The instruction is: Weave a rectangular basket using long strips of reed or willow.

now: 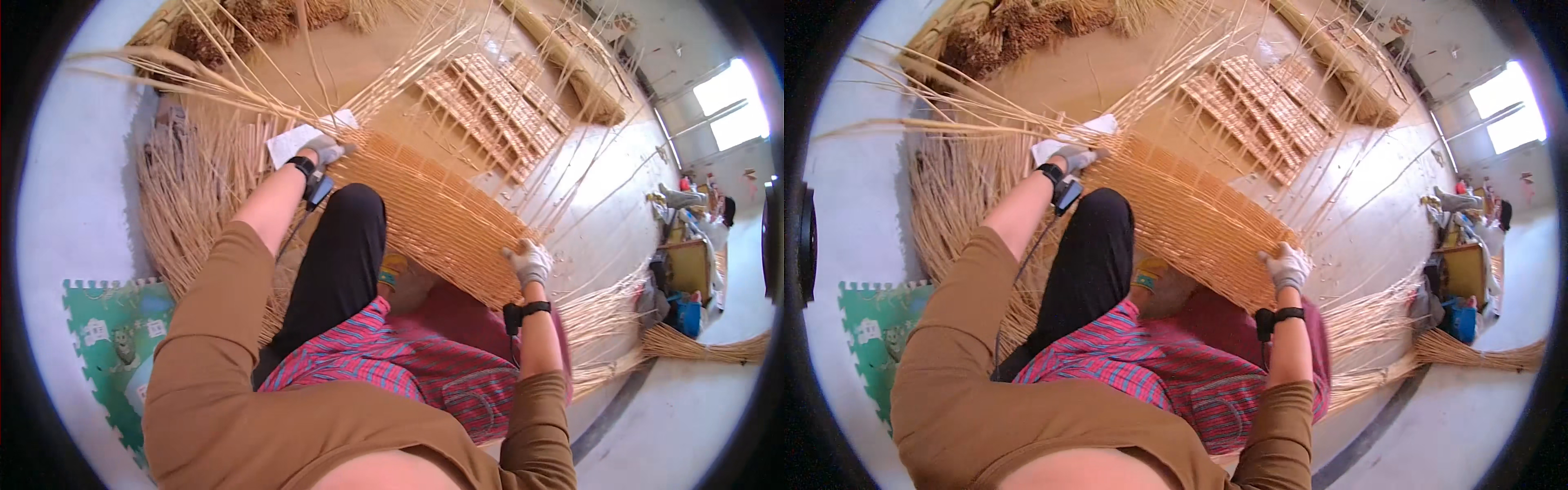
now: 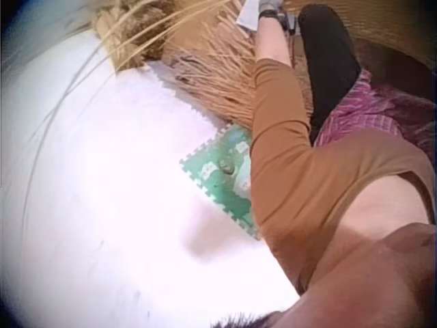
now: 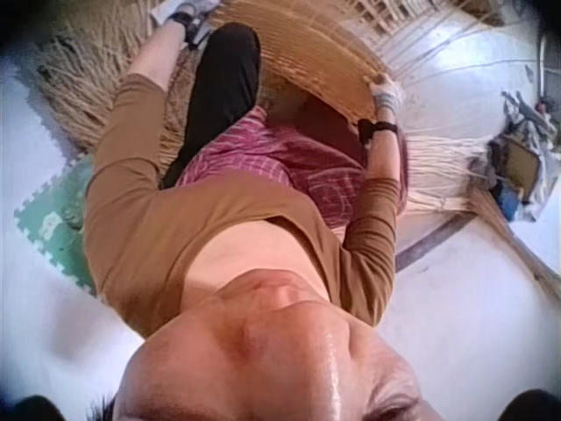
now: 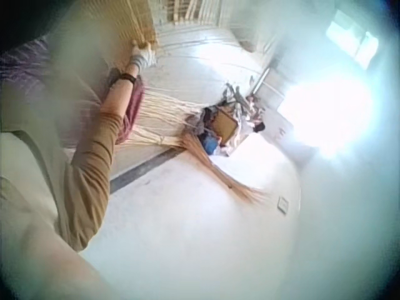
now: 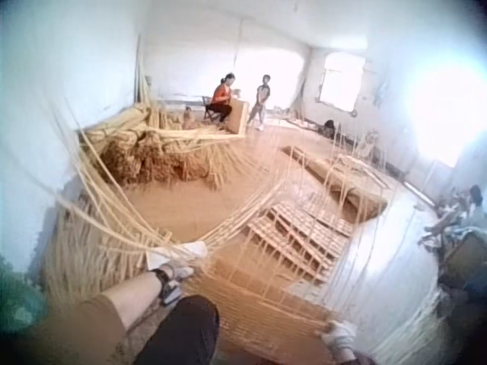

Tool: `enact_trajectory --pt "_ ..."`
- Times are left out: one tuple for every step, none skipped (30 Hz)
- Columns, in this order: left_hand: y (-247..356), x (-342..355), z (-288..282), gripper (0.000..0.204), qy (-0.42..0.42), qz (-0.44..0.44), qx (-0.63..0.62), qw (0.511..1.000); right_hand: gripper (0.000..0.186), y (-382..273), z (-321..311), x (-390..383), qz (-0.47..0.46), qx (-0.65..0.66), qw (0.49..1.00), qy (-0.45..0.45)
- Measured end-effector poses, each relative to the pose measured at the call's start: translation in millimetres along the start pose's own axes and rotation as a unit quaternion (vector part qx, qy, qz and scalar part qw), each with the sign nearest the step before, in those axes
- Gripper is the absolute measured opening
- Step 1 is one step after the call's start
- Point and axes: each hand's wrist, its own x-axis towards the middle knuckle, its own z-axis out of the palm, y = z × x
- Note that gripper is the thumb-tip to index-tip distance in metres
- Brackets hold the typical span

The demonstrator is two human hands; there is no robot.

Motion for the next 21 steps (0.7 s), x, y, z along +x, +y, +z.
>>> enact_trajectory --pt "-6.4 2.5 -5.7 0.082 -0.01 -0.017 0.015 1.0 0.073 -4.5 -0.8 -2.3 0.007 0.007 1.0 0.001" --pt "-37.9 2.3 -14.3 0.083 -0.009 -0.012 0.029 0.999 0.073 -17.4 1.0 -3.2 -0.014 0.028 1.0 0.003" --pt "0.1 -5.5 -12.1 0.083 -0.035 0.03 0.041 0.998 0.074 3.7 3.1 -7.1 0.006 0.02 1.0 0.005" --pt "46.3 -7.2 -16.1 0.08 -0.006 0.085 0.268 0.96 0.074 22.5 6.7 -10.6 0.028 0.012 1.0 0.007" --pt "16.2 -7.5 -21.5 0.066 -0.024 0.124 0.214 0.969 0.074 13.2 5.2 -9.0 0.019 0.031 0.999 0.013" --pt "0.4 -10.9 -25.9 0.065 -0.047 0.14 0.188 0.971 0.075 9.5 5.1 -12.4 0.013 0.016 1.0 0.007" --pt "-0.7 -13.9 -31.5 0.063 -0.062 0.145 0.174 0.972 0.076 9.2 5.1 -18.4 0.011 -0.001 1.0 -0.001" --pt "-0.9 -17.2 -32.8 0.062 -0.073 0.146 0.168 0.972 0.079 8.7 1.4 -23.5 0.006 -0.011 1.0 0.006" --pt "-0.2 -19.8 -33.2 0.061 -0.083 0.147 0.163 0.972 0.079 9.1 -1.3 -26.0 0.013 0.003 1.0 0.004" --pt "-0.9 -21.8 -34.0 0.059 -0.092 0.15 0.161 0.971 0.08 10.7 -5.3 -27.3 0.017 0.01 0.998 -0.058" --pt "-8.7 -24.0 -37.2 0.058 -0.096 0.148 0.157 0.972 0.081 10.5 -9.2 -25.4 0.01 0.013 0.993 -0.117" --pt "-6.4 -27.6 -35.0 0.057 -0.103 0.16 0.147 0.971 0.083 18.4 0.0 -34.0 0.001 0.015 0.996 -0.09" --pt "-6.7 -31.8 -31.0 0.055 -0.106 0.175 0.136 0.969 0.083 24.2 7.1 -37.7 0.002 0.019 0.996 -0.089" --pt "61.3 -59.2 -8.7 0.051 -0.103 0.25 0.128 0.954 0.084 64.3 19.7 -58.6 0.061 0.013 0.993 -0.1" --pt "56.4 -70.0 7.5 0.051 -0.103 0.24 0.129 0.957 0.084 69.5 24.3 -68.9 0.066 0.015 0.992 -0.105" --pt "43.3 -70.3 24.9 0.05 -0.082 0.253 -0.021 0.964 0.084 84.3 39.7 -72.6 0.056 0.04 0.995 -0.073" --pt "31.6 -71.6 37.4 0.049 -0.06 0.259 -0.167 0.949 0.084 82.8 38.8 -74.5 0.048 0.04 0.995 -0.078" --pt "45.9 -80.8 52.9 0.049 -0.077 0.263 -0.167 0.947 0.087 97.6 36.4 -86.2 0.073 0.034 0.99 -0.113" --pt "59.9 -101.0 57.5 0.051 -0.054 0.252 -0.141 0.956 0.09 106.4 30.6 -97.9 0.093 0.031 0.984 -0.148" --pt "58.4 -116.7 57.7 0.053 -0.023 0.233 -0.112 0.966 0.086 93.8 17.7 -109.6 0.096 0.023 0.986 -0.133" --pt "49.6 -114.4 65.8 0.053 -0.03 0.226 -0.108 0.968 0.086 90.5 26.3 -115.0 0.095 0.025 0.985 -0.143"
